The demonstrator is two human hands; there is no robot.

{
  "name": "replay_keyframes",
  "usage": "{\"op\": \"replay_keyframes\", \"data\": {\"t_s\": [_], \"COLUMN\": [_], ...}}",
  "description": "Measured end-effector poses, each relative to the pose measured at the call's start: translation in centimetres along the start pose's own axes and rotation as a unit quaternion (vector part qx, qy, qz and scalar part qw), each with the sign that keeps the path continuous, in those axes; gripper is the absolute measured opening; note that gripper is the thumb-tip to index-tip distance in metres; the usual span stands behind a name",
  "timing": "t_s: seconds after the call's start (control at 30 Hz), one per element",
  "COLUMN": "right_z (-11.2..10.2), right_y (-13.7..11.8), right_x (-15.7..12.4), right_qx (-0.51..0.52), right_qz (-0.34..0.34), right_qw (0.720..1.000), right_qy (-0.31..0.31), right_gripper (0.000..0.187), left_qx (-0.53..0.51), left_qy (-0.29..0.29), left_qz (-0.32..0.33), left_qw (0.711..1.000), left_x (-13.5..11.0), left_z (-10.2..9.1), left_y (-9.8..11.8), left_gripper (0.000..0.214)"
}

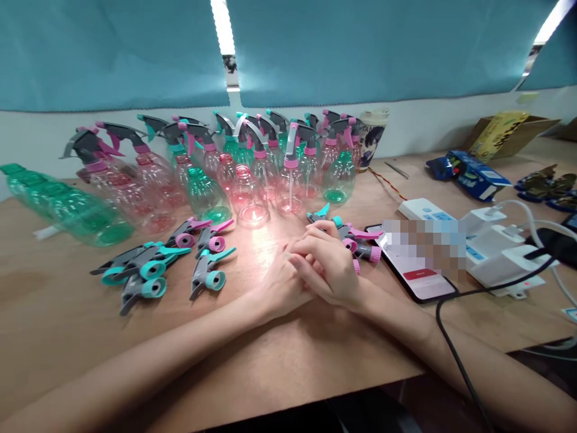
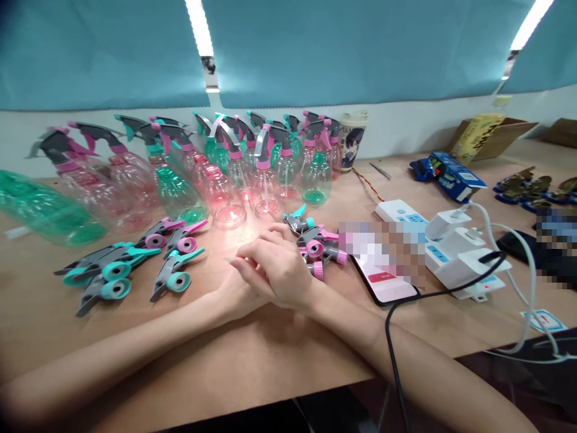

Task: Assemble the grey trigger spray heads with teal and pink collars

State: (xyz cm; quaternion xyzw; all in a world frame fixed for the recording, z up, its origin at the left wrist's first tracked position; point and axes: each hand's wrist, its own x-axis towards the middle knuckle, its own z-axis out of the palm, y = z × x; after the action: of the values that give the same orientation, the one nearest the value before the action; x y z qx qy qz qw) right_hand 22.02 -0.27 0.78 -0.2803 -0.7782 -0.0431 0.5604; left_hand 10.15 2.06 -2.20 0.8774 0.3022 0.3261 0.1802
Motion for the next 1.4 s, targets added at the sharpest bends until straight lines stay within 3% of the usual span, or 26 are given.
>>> {"op": "replay_keyframes", "data": {"t_s": [0.13, 0.23, 0.4, 0.53, 0.7, 0.83, 1.0, 1.1, 1.23, 1.4], "right_z": [0.2, 0.4, 1.3, 2.5, 3.7, 3.7, 3.0, 2.6, 2.5, 2.5], "right_y": [0.2, 0.3, 0.2, -0.2, -1.4, -2.1, -1.8, -1.6, -1.7, -2.0], "right_x": [-0.4, -0.8, -1.6, -2.3, -2.8, -3.2, -4.0, -4.1, -3.8, -3.6], "right_qx": [-0.003, -0.016, -0.016, -0.003, 0.065, 0.092, 0.121, 0.12, 0.084, 0.053], "right_qz": [0.023, 0.052, 0.123, 0.162, 0.219, 0.23, 0.236, 0.23, 0.214, 0.186], "right_qw": [1.0, 0.998, 0.99, 0.977, 0.946, 0.937, 0.945, 0.944, 0.948, 0.954], "right_qy": [-0.001, -0.015, -0.071, -0.141, -0.232, -0.246, -0.192, -0.203, -0.222, -0.23], "right_gripper": [0.013, 0.008, 0.005, 0.012, 0.008, 0.006, 0.022, 0.035, 0.043, 0.053], "left_qx": [0.096, 0.181, 0.178, 0.175, 0.182, 0.148, 0.021, -0.057, -0.136, -0.151], "left_qy": [-0.029, -0.02, -0.032, -0.081, -0.154, -0.171, -0.081, -0.022, 0.022, 0.031], "left_qz": [0.027, 0.02, -0.028, -0.052, -0.072, -0.097, -0.118, -0.159, -0.197, -0.176], "left_qw": [0.995, 0.983, 0.983, 0.98, 0.968, 0.969, 0.989, 0.985, 0.971, 0.972], "left_x": [-2.9, -5.2, -8.7, -10.2, -9.4, -7.9, -7.0, -6.7, -6.4, -6.6], "left_z": [-3.9, -7.4, -12.8, -14.8, -14.6, -13.0, -9.1, -7.4, -6.9, -7.0], "left_y": [-0.5, -1.1, -2.6, -4.5, -5.8, -4.5, -2.5, -2.1, -2.1, -2.2], "left_gripper": [0.016, 0.019, 0.027, 0.038, 0.034, 0.025, 0.025, 0.022, 0.023, 0.025]}}
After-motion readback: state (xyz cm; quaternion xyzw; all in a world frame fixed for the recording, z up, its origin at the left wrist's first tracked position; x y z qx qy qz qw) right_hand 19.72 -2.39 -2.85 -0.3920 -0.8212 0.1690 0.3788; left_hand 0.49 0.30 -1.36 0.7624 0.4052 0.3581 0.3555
